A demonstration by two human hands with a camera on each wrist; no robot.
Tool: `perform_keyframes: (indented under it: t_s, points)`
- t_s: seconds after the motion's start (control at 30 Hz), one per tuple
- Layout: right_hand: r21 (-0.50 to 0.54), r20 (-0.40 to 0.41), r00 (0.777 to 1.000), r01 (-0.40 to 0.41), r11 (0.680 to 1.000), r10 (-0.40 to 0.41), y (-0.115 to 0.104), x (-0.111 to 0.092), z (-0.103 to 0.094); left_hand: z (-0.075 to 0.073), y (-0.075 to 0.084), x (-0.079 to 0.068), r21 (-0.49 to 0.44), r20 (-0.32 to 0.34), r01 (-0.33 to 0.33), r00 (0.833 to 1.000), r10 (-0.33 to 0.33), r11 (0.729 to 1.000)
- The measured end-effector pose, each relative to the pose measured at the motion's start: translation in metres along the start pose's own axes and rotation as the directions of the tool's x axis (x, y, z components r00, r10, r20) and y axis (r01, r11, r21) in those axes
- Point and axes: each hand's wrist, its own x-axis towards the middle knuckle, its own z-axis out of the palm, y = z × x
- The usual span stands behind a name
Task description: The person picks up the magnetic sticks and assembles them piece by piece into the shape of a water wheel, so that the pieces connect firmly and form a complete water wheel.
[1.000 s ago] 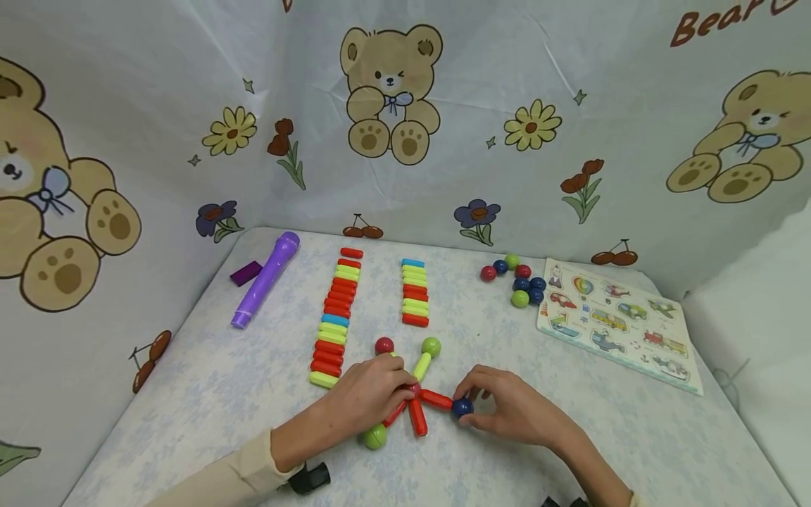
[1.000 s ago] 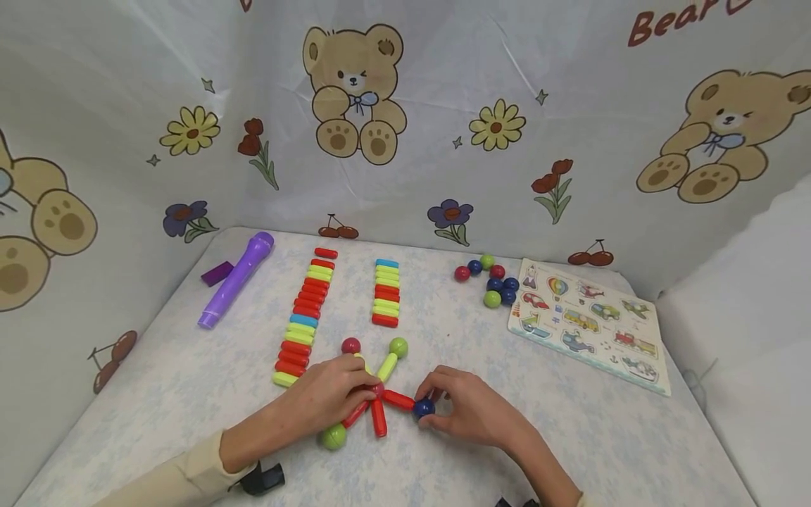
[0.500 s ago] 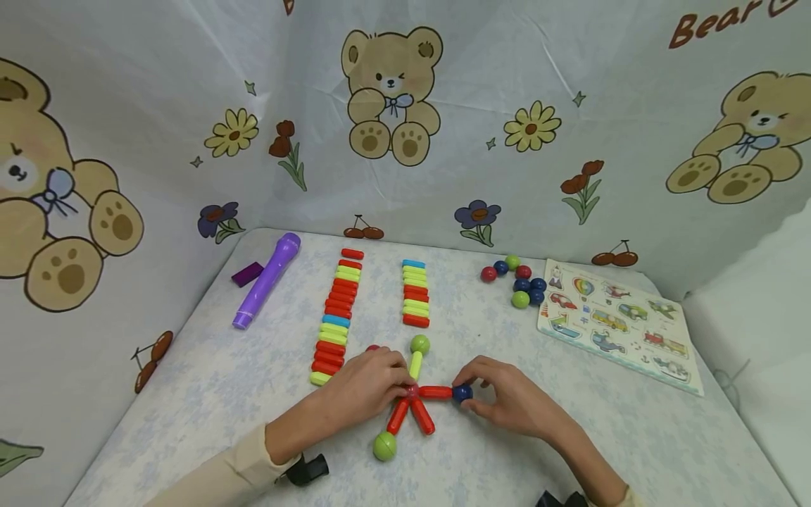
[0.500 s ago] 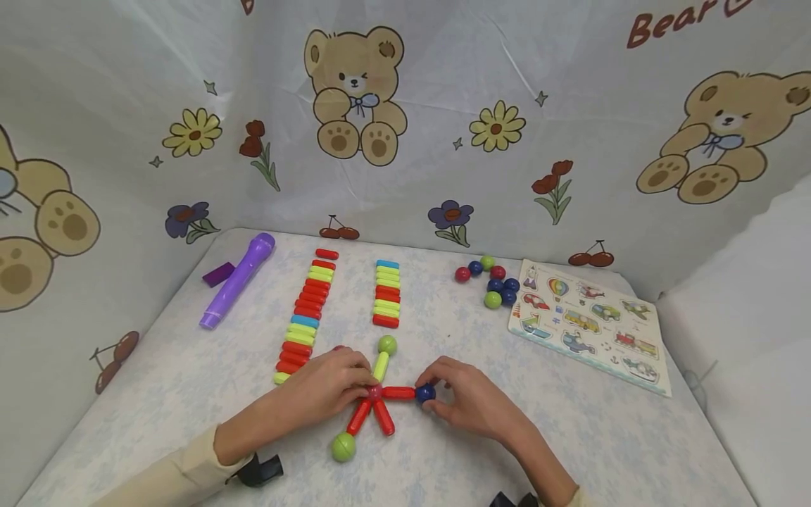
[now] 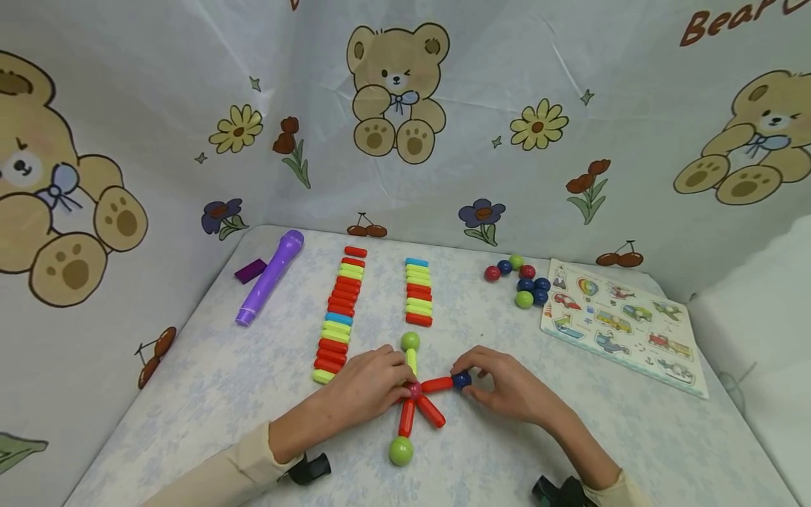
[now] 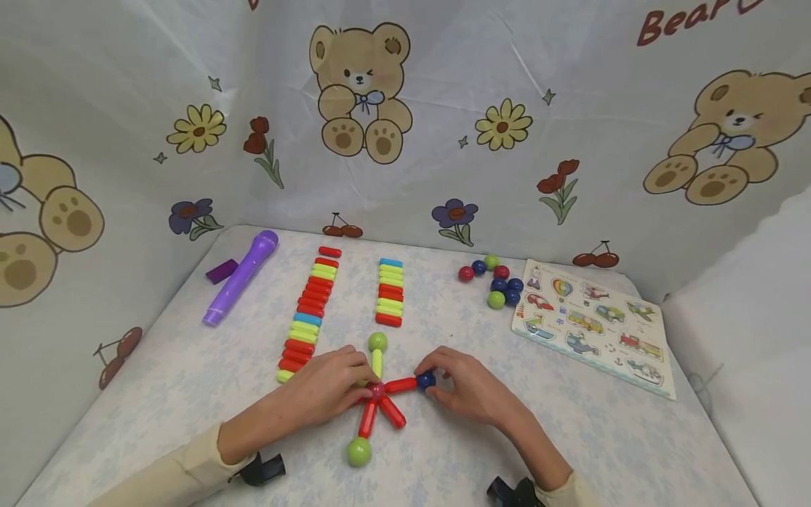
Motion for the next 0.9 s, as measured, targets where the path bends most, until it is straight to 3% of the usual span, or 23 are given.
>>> perform_keyframes:
  t_s: [0.3,0.67,0.9]
  points:
    - [-0.009,0.047,0.999,-0.014,1.0,0.014,0.004,0.021,-0.014,-0.001,0.003,0.0,-0.004,0.025,0.04,0.999,-0.04,0.999]
    - [-0.066,-0.086,0.996,0.005,0.998,-0.011,0.008,0.093,-0.019,-0.003,0.006,0.002,0.006,0.079,0.076,0.994,-0.076,0.997]
    - [-0.1,-0.11,0.994,-0.024,0.995,0.013,0.017,0.114,-0.014,-0.003,0.009,0.002,0.015,0.112,0.11,0.987,-0.111,0.994]
